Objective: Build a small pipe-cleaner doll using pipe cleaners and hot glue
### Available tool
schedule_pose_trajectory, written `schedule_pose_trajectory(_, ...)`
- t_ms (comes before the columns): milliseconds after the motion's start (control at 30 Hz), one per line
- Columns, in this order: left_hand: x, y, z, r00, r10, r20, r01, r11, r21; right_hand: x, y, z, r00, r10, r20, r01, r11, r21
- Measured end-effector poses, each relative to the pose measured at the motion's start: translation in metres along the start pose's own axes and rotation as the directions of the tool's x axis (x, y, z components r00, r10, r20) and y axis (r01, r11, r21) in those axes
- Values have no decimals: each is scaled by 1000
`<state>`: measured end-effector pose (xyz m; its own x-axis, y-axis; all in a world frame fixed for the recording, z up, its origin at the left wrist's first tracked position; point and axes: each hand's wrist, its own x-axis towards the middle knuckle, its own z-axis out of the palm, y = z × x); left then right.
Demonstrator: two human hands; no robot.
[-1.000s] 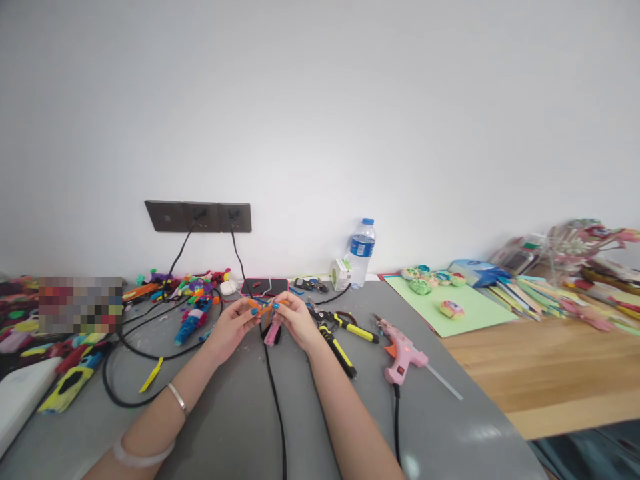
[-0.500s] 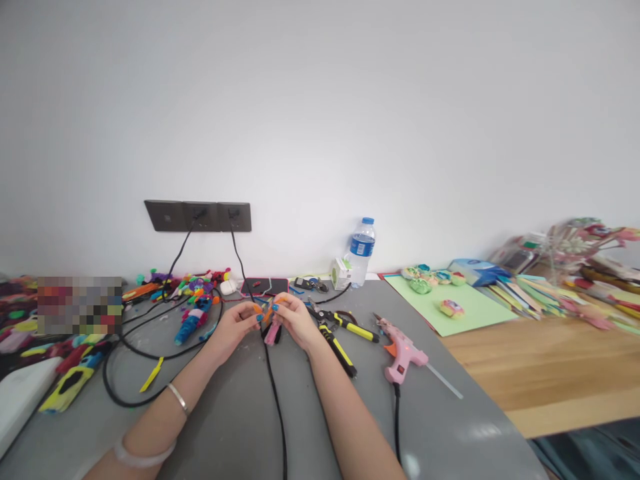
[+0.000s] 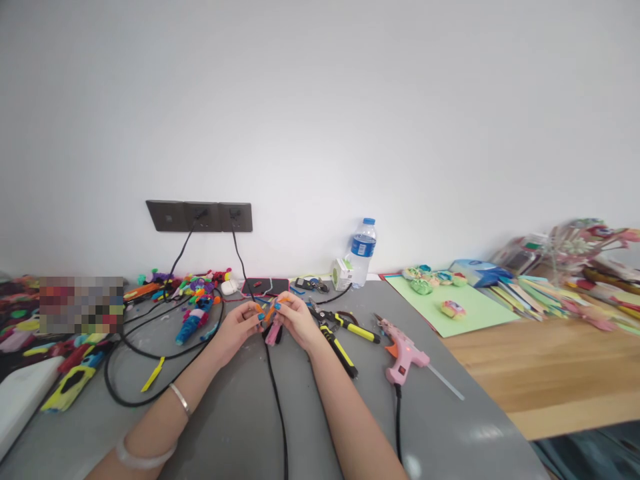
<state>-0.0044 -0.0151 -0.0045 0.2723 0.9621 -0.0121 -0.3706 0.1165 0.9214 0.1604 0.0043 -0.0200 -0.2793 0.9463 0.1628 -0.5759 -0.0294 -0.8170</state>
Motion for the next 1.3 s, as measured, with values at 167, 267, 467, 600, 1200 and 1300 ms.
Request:
schedule_pose_trajectory(167, -1, 0, 2, 1000, -14, -13, 12, 990, -143, 1, 0, -2, 999, -7, -37, 8, 1000, 22)
schedule_pose_trajectory(267, 0, -1, 1, 1000, -13, -6, 12, 985, -172, 1, 0, -2, 998, -10, -60, 12, 1000, 24)
schedule_pose_trajectory(467, 1, -1, -1, 997, -15, -75, 3, 987, -162, 0, 0, -1, 999, 8, -33, -7, 1000, 15)
schedule_pose_trajectory(600, 2, 0, 0, 993, -22, -119, 1, 985, -172, 1, 1, -2, 1000, 12, -24, -11, 1000, 10)
schedule_pose_trajectory(1200, -1, -3, -2, 996, -40, 77, 28, 987, 158, -3, -1, 3, 999, -3, 40, 5, 999, -51)
schedule_pose_trajectory(1300, -1, -3, -3, 993, -38, 109, 19, 985, 174, -3, -1, 3, 999, -17, 50, 20, 999, -51)
